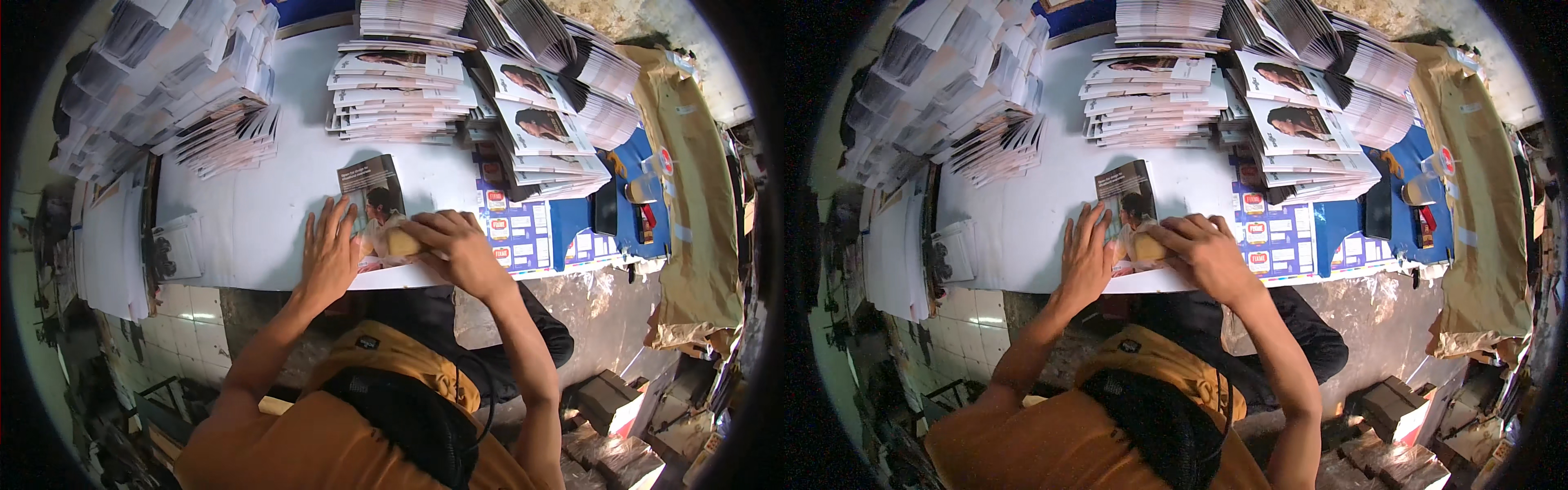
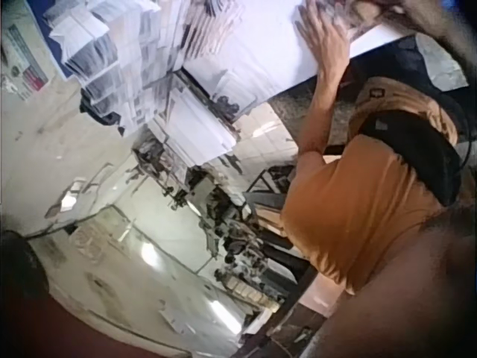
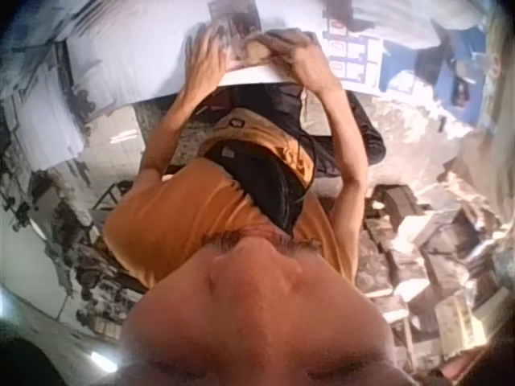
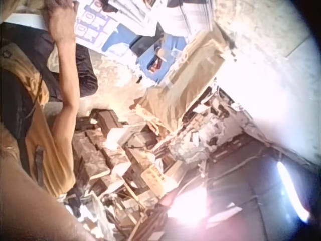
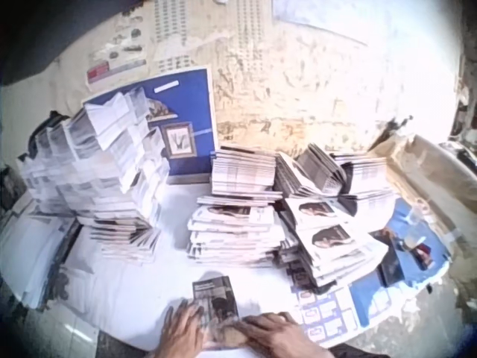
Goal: The person is manually applying adhesive to paper brochures. They take a brochure from a stack, apply glue from a small cylindrical container to the edge, and then fold and press the paper to secure it before placing it aside.
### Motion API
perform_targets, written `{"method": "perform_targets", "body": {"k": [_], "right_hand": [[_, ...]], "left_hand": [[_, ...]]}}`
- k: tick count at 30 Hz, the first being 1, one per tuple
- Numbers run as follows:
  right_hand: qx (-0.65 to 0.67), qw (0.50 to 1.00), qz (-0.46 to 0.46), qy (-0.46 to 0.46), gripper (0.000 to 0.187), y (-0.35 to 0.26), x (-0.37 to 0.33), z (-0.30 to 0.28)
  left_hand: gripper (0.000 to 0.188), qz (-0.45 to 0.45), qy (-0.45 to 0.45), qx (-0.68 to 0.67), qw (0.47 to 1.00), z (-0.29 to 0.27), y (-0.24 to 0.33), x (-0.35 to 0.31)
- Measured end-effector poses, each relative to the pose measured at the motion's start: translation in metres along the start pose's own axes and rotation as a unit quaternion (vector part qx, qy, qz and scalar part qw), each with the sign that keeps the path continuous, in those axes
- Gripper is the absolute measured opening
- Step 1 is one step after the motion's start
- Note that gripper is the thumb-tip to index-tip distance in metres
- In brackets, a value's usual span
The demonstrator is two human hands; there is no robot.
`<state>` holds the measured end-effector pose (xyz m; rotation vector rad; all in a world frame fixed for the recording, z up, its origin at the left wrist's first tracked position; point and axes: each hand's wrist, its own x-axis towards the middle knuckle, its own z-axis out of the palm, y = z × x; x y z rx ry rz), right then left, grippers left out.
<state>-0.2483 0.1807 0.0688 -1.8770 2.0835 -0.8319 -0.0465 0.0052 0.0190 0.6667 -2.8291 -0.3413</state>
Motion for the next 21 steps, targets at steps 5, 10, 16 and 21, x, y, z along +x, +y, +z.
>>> {"method": "perform_targets", "body": {"k": [5, 10, 16, 21], "right_hand": [[-0.137, 0.986, 0.038, 0.081, 0.049, 0.039, 0.073, 0.032], [-0.207, 0.963, 0.037, 0.167, 0.051, 0.054, 0.104, 0.052], [-0.078, 0.997, -0.029, 0.01, 0.052, 0.042, 0.029, 0.016], [-0.037, 0.998, -0.027, -0.045, 0.051, 0.015, -0.041, -0.005]], "left_hand": [[0.051, 0.011, 0.001, -0.004, 1.0, 0.002, 0.005, 0.002], [0.053, 0.0, 0.0, 0.012, 1.0, 0.003, 0.007, 0.0], [0.056, -0.006, -0.036, 0.022, 0.999, -0.007, 0.008, 0.005], [0.063, -0.026, -0.145, 0.05, 0.988, -0.039, 0.013, 0.044]]}}
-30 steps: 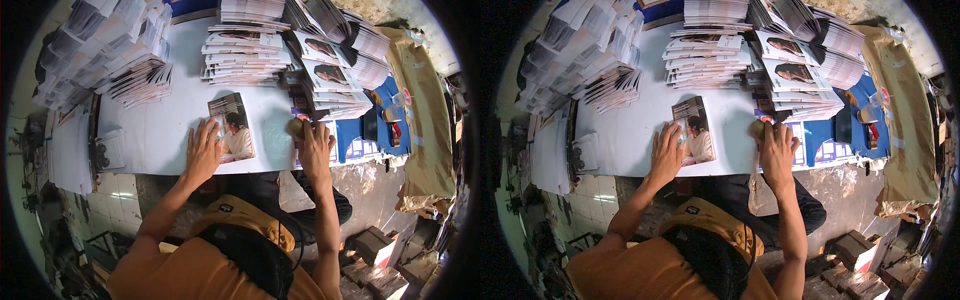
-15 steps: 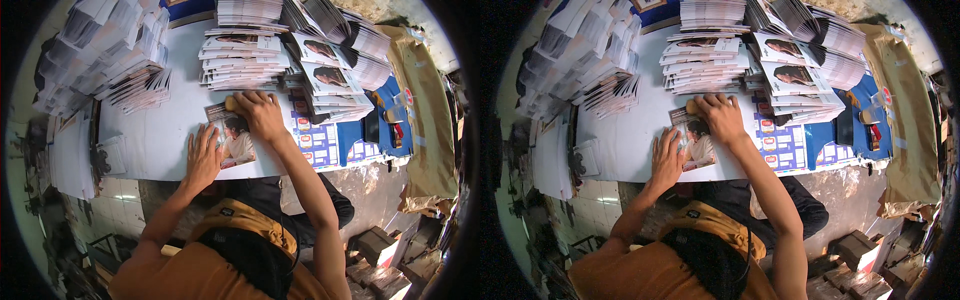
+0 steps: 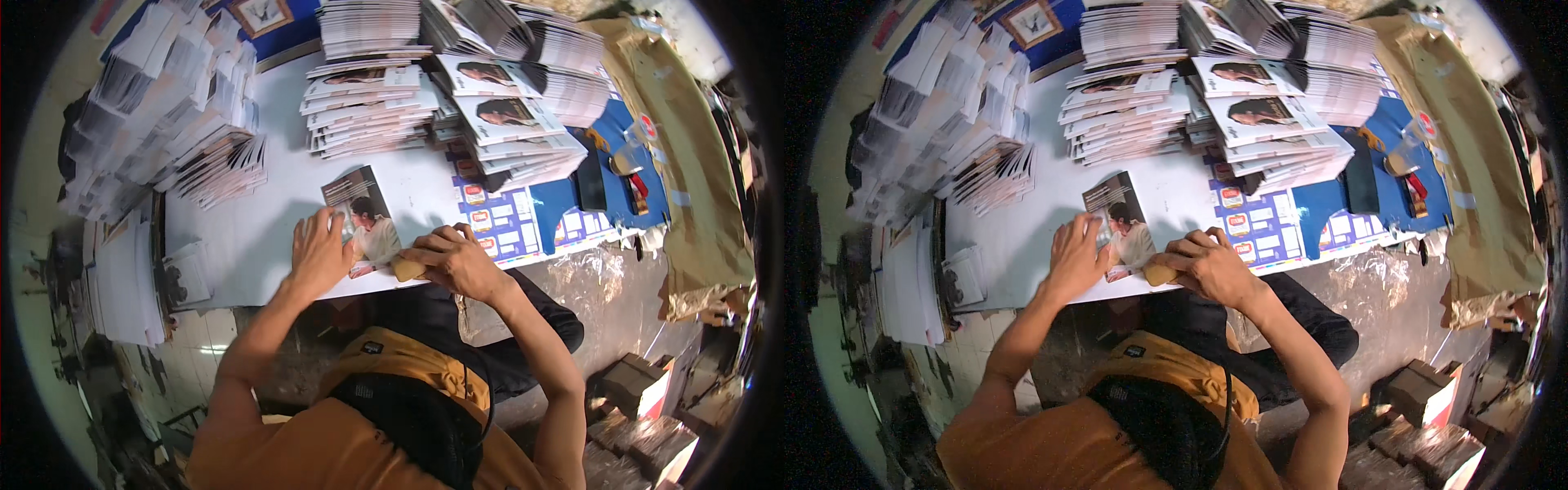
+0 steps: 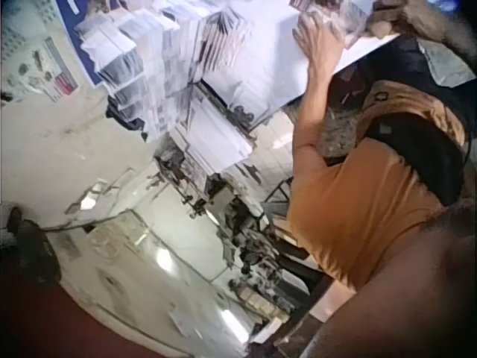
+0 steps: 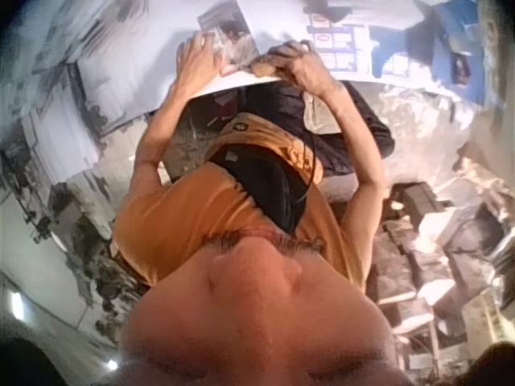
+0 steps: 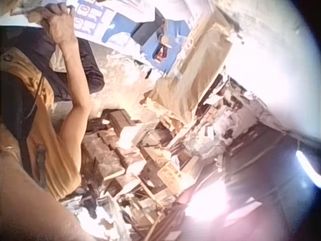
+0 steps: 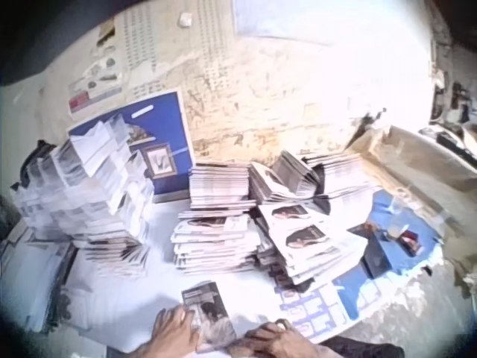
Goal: The person is manually applying adhesive to paper brochures. They take a brochure from a stack, apply glue from a small cylindrical container to the edge, and then fold and press the paper to secure it before placing it aside.
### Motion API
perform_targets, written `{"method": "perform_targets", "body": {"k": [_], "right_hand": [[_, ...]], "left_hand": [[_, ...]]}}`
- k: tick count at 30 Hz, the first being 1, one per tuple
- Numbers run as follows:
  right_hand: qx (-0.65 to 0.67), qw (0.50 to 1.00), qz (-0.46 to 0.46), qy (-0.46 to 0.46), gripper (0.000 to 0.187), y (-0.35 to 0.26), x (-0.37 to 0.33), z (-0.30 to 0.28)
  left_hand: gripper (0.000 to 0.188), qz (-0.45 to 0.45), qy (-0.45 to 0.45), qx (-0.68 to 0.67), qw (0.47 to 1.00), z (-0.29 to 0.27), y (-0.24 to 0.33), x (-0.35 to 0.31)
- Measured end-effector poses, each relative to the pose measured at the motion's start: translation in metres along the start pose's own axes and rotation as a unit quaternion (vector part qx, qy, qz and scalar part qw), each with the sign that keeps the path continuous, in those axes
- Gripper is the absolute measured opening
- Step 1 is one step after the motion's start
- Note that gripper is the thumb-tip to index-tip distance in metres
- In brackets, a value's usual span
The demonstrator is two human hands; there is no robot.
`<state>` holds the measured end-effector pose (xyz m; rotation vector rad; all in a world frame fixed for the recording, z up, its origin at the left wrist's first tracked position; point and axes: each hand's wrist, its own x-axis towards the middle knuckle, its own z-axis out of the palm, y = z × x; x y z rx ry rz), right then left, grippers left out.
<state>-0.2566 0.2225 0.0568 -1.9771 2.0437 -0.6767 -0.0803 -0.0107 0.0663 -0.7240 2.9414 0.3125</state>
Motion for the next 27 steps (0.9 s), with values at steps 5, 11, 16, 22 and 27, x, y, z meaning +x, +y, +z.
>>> {"method": "perform_targets", "body": {"k": [5, 11, 16, 22, 27], "right_hand": [[-0.05, 0.971, 0.125, 0.199, 0.048, 0.026, -0.012, 0.012], [-0.105, 0.91, 0.221, 0.335, 0.052, 0.042, -0.032, 0.011], [-0.107, 0.903, 0.239, 0.341, 0.057, 0.041, -0.033, 0.014], [-0.129, 0.893, 0.242, 0.356, 0.053, 0.045, -0.037, 0.014], [-0.098, 0.896, 0.24, 0.362, 0.055, 0.042, -0.029, 0.013]], "left_hand": [[0.082, 0.344, -0.086, 0.059, 0.933, -0.044, 0.001, 0.064], [0.074, 0.243, -0.17, 0.056, 0.953, -0.051, -0.015, 0.051], [0.047, 0.128, -0.174, -0.014, 0.976, -0.074, -0.012, 0.035], [0.032, 0.308, 0.254, -0.087, 0.913, -0.161, 0.084, 0.052], [0.048, 0.343, 0.29, -0.101, 0.888, -0.118, 0.184, 0.108]]}}
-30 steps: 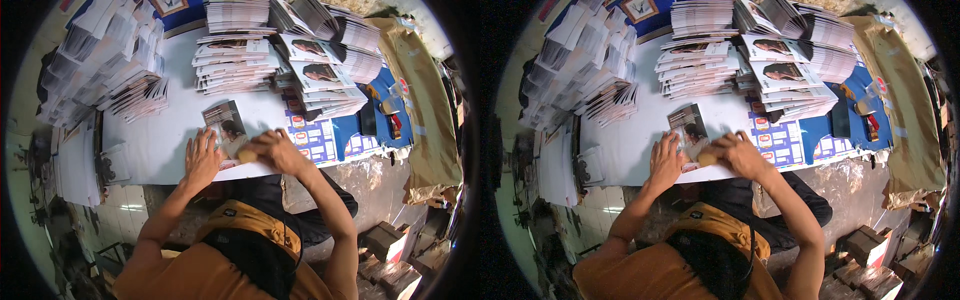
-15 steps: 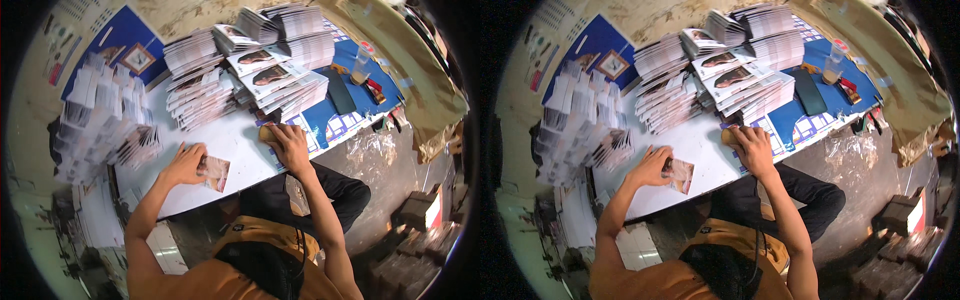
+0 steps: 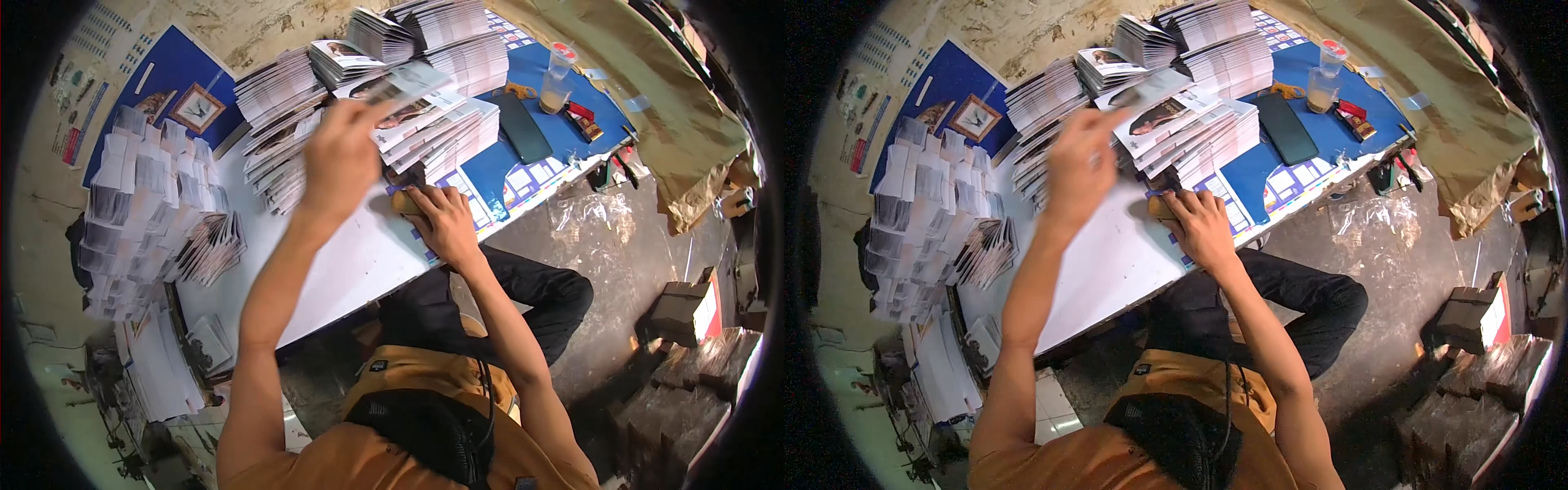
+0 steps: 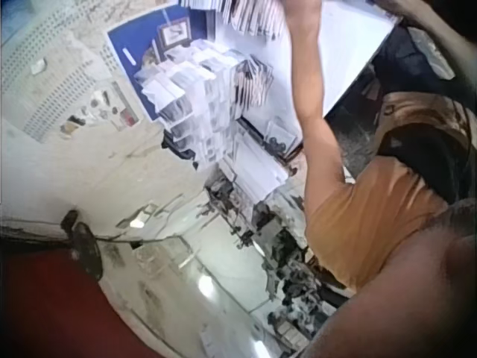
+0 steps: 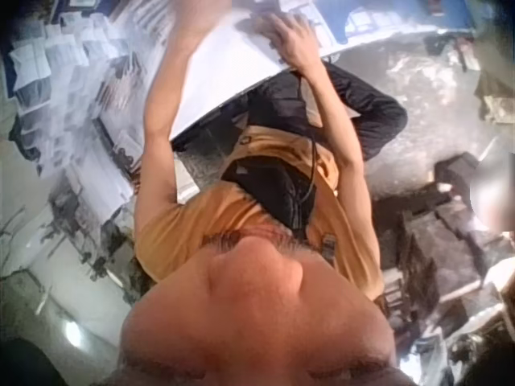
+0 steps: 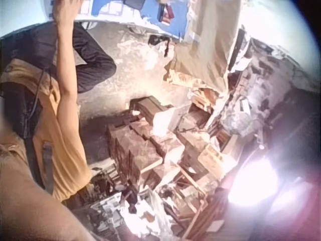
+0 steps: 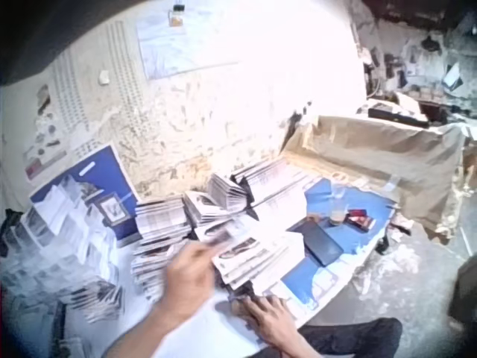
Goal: The person is manually applying adhesive to paper brochures. They take a brochure from a stack, apply glue from a small cylindrical container to the edge, and then fold and press the paper to secure it before placing it aside.
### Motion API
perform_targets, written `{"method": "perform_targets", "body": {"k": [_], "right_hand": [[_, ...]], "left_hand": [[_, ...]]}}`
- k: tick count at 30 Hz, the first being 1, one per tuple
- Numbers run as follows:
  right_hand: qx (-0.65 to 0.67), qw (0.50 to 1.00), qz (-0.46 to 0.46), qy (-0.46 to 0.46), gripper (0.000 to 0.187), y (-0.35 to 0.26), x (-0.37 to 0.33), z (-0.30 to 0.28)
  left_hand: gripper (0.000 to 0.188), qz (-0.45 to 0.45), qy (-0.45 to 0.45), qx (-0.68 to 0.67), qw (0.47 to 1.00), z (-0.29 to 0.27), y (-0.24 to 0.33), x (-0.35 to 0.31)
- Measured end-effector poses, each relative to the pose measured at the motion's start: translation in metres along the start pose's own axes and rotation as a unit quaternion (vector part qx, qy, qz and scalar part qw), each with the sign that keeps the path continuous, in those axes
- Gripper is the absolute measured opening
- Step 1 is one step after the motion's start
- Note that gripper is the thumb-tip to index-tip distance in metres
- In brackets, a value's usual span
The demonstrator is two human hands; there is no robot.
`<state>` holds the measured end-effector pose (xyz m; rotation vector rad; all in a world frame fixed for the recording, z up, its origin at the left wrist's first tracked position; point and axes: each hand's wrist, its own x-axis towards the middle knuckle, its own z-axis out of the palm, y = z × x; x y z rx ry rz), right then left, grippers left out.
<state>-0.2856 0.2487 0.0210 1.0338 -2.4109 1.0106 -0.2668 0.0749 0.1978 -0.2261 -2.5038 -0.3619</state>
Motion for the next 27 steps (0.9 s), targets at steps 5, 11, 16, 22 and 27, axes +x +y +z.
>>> {"method": "perform_targets", "body": {"k": [5, 11, 16, 22, 27], "right_hand": [[0.053, 0.998, -0.008, 0.026, 0.054, 0.014, -0.01, 0.013], [0.051, 0.993, 0.069, 0.083, 0.066, 0.004, -0.006, 0.005], [0.018, 0.987, 0.147, 0.06, 0.067, -0.004, -0.003, 0.003], [0.004, 0.986, 0.157, 0.048, 0.074, -0.018, 0.006, 0.011], [-0.001, 0.988, 0.146, 0.057, 0.089, -0.012, -0.004, 0.009]], "left_hand": [[0.055, 0.1, -0.056, -0.054, 0.992, 0.059, 0.058, -0.017], [0.052, 0.068, -0.122, -0.288, 0.947, -0.011, 0.033, -0.106], [0.063, -0.276, 0.016, 0.139, 0.951, -0.084, -0.148, -0.285], [0.077, -0.534, -0.064, 0.409, 0.737, -0.151, -0.183, -0.489], [0.053, -0.482, 0.054, 0.283, 0.827, -0.14, -0.165, -0.497]]}}
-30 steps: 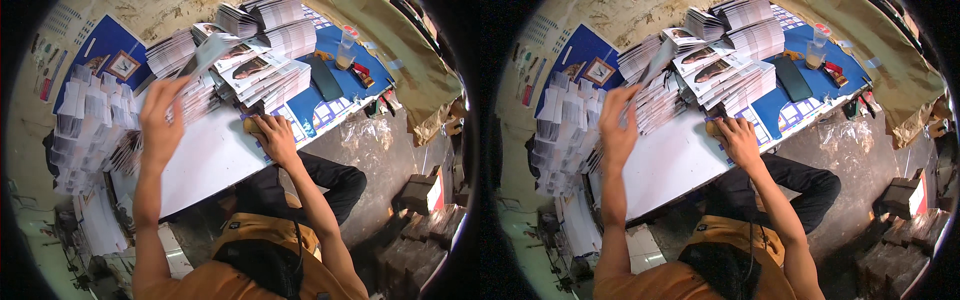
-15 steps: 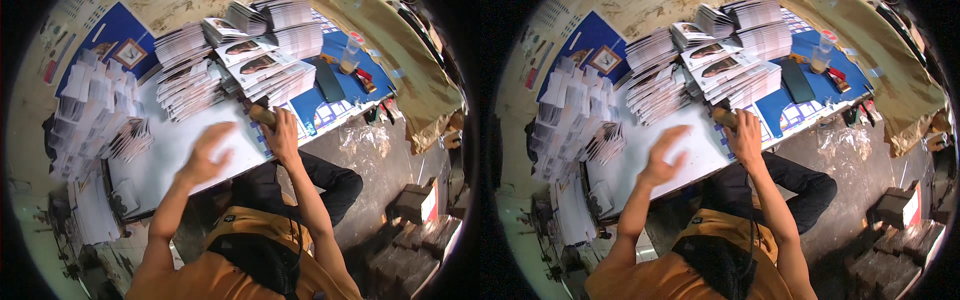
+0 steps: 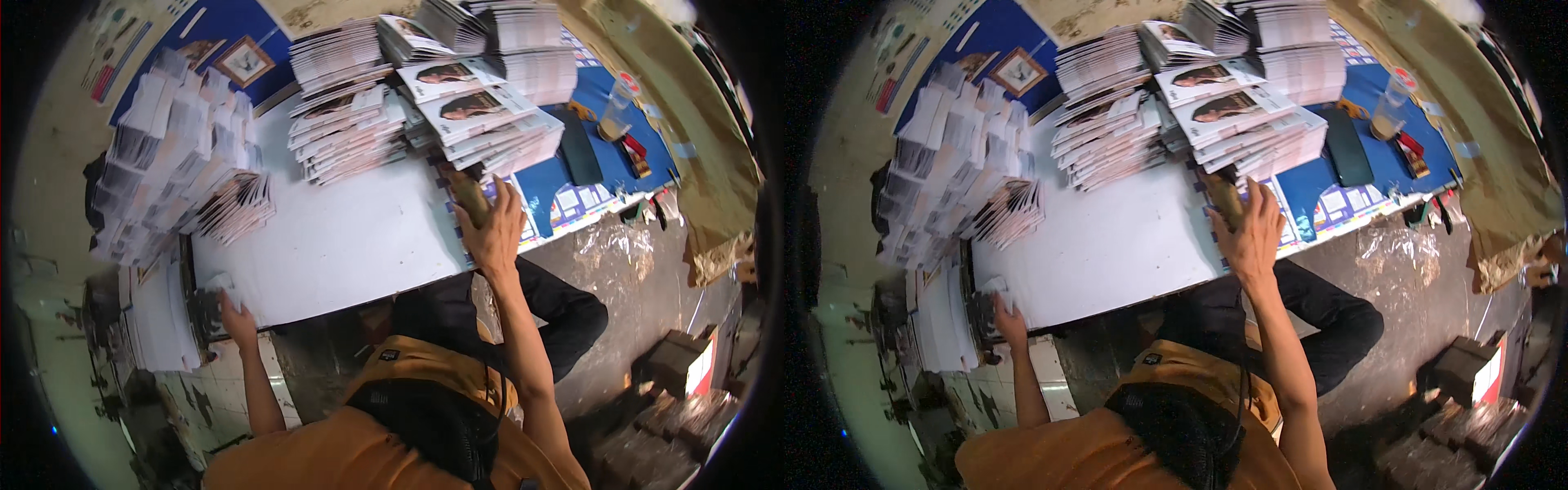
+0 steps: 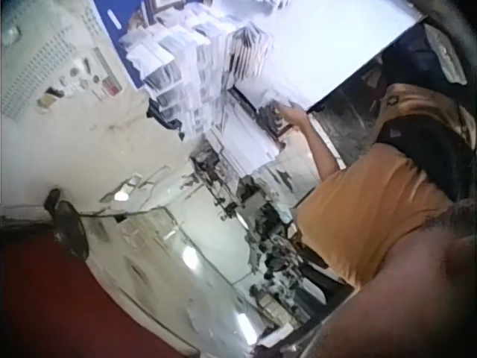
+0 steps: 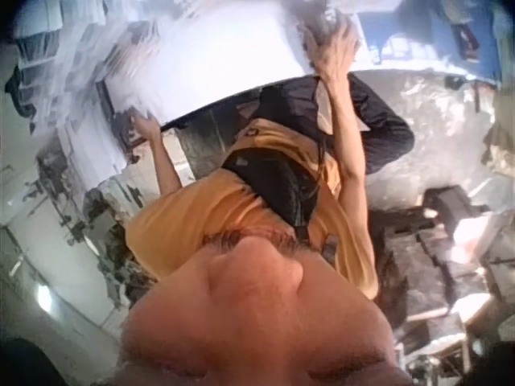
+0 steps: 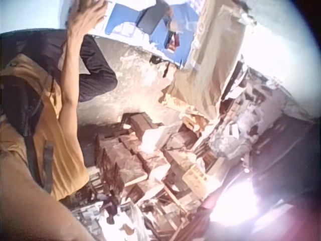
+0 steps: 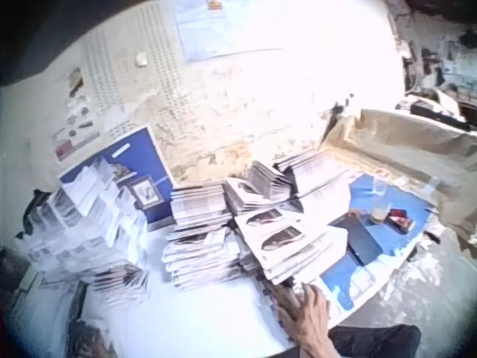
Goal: The person is manually applying adhesive to paper brochures. They take a brochure from a stack, apply glue from a small cylindrical container to the edge, and then fold and press the paper to secure it before placing it aside.
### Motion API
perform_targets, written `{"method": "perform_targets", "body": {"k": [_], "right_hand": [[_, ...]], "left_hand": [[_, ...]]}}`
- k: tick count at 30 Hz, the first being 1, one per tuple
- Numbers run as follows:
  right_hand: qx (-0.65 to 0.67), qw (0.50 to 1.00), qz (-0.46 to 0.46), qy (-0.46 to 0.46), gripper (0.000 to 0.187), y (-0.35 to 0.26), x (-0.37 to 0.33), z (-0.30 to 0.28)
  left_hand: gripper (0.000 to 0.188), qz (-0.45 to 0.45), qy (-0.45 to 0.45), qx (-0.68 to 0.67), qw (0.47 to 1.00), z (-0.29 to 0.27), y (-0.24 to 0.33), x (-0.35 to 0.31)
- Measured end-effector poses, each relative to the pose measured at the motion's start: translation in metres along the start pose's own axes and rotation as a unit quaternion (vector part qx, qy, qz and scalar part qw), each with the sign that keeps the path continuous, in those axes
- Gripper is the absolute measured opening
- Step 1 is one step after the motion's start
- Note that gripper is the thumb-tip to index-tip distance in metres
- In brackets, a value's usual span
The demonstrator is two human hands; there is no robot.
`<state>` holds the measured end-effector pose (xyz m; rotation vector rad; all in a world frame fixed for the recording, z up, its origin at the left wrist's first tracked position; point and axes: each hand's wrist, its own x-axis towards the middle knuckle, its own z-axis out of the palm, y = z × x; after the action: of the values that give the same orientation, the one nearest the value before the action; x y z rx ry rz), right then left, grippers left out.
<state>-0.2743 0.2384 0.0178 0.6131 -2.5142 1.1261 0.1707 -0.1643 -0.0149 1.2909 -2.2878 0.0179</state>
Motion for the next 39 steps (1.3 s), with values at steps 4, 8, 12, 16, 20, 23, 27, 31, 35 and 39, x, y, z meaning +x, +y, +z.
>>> {"method": "perform_targets", "body": {"k": [4, 8, 12, 16, 20, 23, 27, 31, 35, 39], "right_hand": [[-0.021, 0.999, -0.032, 0.016, 0.092, 0.0, -0.002, 0.002], [-0.025, 0.977, -0.143, 0.155, 0.081, 0.002, -0.015, -0.009], [0.32, 0.885, 0.18, -0.287, 0.05, -0.06, -0.027, -0.026], [0.471, 0.781, 0.247, -0.329, 0.048, -0.046, -0.03, -0.01], [0.583, 0.754, 0.154, -0.261, 0.055, -0.045, -0.015, -0.031], [0.626, 0.678, 0.132, -0.362, 0.053, -0.064, -0.015, -0.046], [0.495, 0.763, 0.039, -0.414, 0.048, -0.081, -0.022, -0.016], [0.211, 0.953, -0.124, -0.177, 0.039, -0.107, -0.033, -0.011], [0.359, 0.889, -0.094, -0.267, 0.039, -0.114, -0.03, -0.024], [0.333, 0.876, -0.066, -0.342, 0.047, -0.122, -0.03, -0.022]], "left_hand": [[0.059, 0.085, 0.012, -0.084, 0.993, 0.006, 0.064, 0.002], [0.067, 0.21, -0.068, -0.243, 0.945, -0.01, 0.234, -0.012], [0.068, 0.287, -0.157, -0.298, 0.897, -0.013, 0.334, -0.053], [0.058, 0.391, -0.174, -0.398, 0.812, -0.016, 0.369, -0.059], [0.076, 0.123, -0.134, -0.615, 0.767, 0.002, 0.347, -0.057], [0.099, -0.141, -0.408, -0.781, 0.451, -0.001, 0.343, -0.034], [0.117, -0.031, -0.425, -0.848, 0.314, -0.01, 0.371, -0.03], [0.118, -0.109, -0.321, -0.828, 0.446, -0.007, 0.375, -0.024], [0.122, -0.094, -0.318, -0.834, 0.44, 0.015, 0.361, -0.025], [0.124, -0.05, -0.326, -0.83, 0.45, 0.024, 0.364, -0.024]]}}
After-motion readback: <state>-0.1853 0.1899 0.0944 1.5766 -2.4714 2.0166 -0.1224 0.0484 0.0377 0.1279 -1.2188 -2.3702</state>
